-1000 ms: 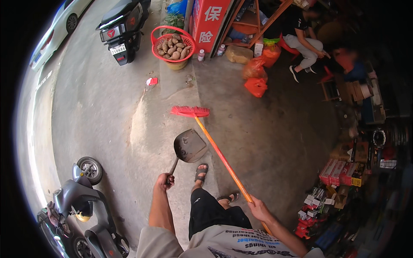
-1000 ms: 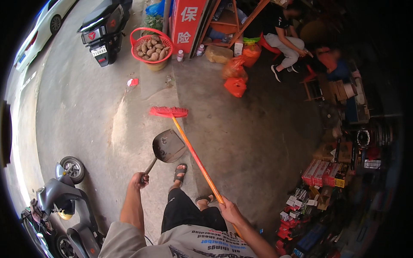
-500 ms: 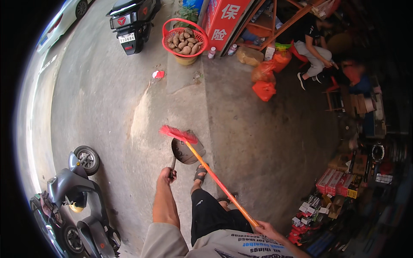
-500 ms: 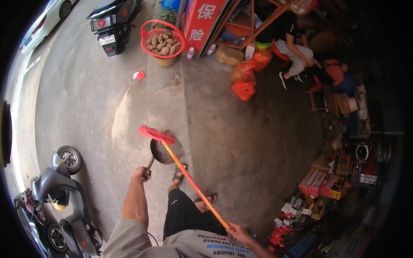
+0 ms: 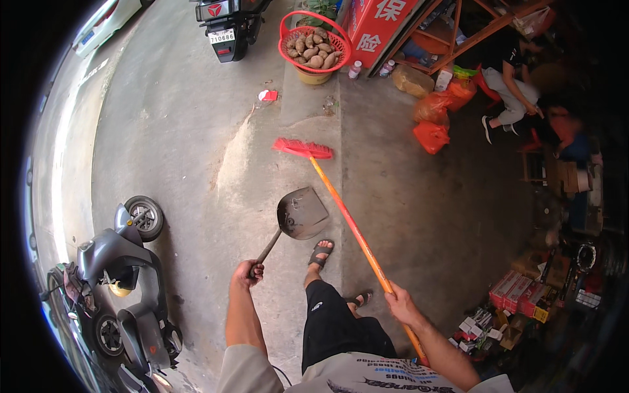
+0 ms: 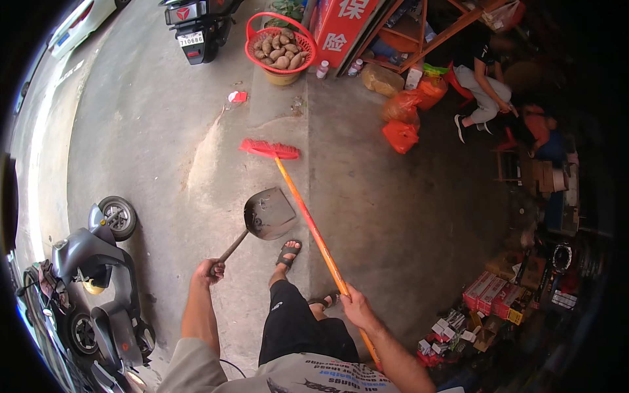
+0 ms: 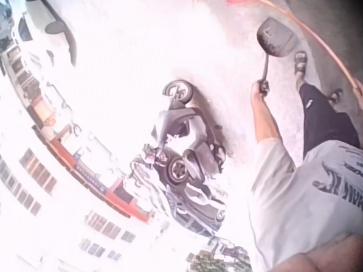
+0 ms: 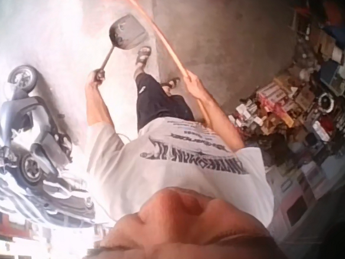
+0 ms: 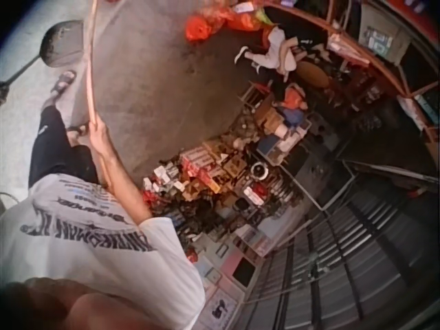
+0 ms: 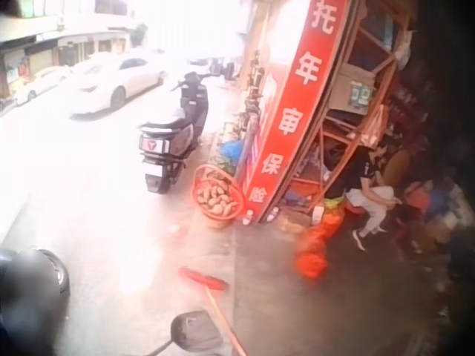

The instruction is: The person sweeps debris on a concrete floor using a red broom and a metal dustpan, gathering the swept material into the dustpan and then emptying it into a nearby bucket. The task is performed in a cluttered workshop area with scooters and boxes nearby.

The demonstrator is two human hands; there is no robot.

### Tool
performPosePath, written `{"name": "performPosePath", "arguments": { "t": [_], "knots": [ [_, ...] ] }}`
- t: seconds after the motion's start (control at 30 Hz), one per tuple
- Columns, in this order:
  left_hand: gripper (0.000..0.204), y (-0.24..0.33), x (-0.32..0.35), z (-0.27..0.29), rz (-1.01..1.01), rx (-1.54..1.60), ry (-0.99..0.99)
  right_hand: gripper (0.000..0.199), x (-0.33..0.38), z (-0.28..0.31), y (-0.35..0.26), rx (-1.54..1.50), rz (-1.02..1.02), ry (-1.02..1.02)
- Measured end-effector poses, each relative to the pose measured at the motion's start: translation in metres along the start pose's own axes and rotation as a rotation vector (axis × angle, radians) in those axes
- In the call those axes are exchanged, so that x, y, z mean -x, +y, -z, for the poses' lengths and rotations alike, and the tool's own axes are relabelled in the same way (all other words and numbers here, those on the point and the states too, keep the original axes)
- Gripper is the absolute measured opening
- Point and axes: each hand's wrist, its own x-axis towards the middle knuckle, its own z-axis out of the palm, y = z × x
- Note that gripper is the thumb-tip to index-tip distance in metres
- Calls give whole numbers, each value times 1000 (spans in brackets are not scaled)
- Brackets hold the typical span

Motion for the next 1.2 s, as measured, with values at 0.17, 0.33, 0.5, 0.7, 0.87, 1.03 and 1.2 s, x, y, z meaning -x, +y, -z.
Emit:
{"name": "performPosePath", "arguments": {
  "t": [0.17, 0.33, 0.5, 0.7, 0.87, 1.03, 1.2],
  "knots": [
    [20, -18, 4, 42, 9, 152, -14, 36, -34, -11, -21, 226, 124, -26],
    [14, -19, -13, 53, -17, 340, 3, 35, -56, -39, -42, 371, 52, -76],
    [14, -28, -25, 74, -29, 443, -21, 38, -35, -36, -2, 375, 88, -198],
    [14, -37, -31, 80, -57, 447, 2, 35, 40, 4, -6, -120, -509, -491],
    [14, -44, -26, 78, -86, 425, 21, 40, 81, 17, -11, -342, -575, -475],
    [13, -61, -16, 82, -104, 407, -5, 43, 96, 14, -4, -300, -473, -379],
    [13, -92, 1, 93, -119, 426, -70, 41, 92, 2, 1, -189, -239, -268]
  ]
}}
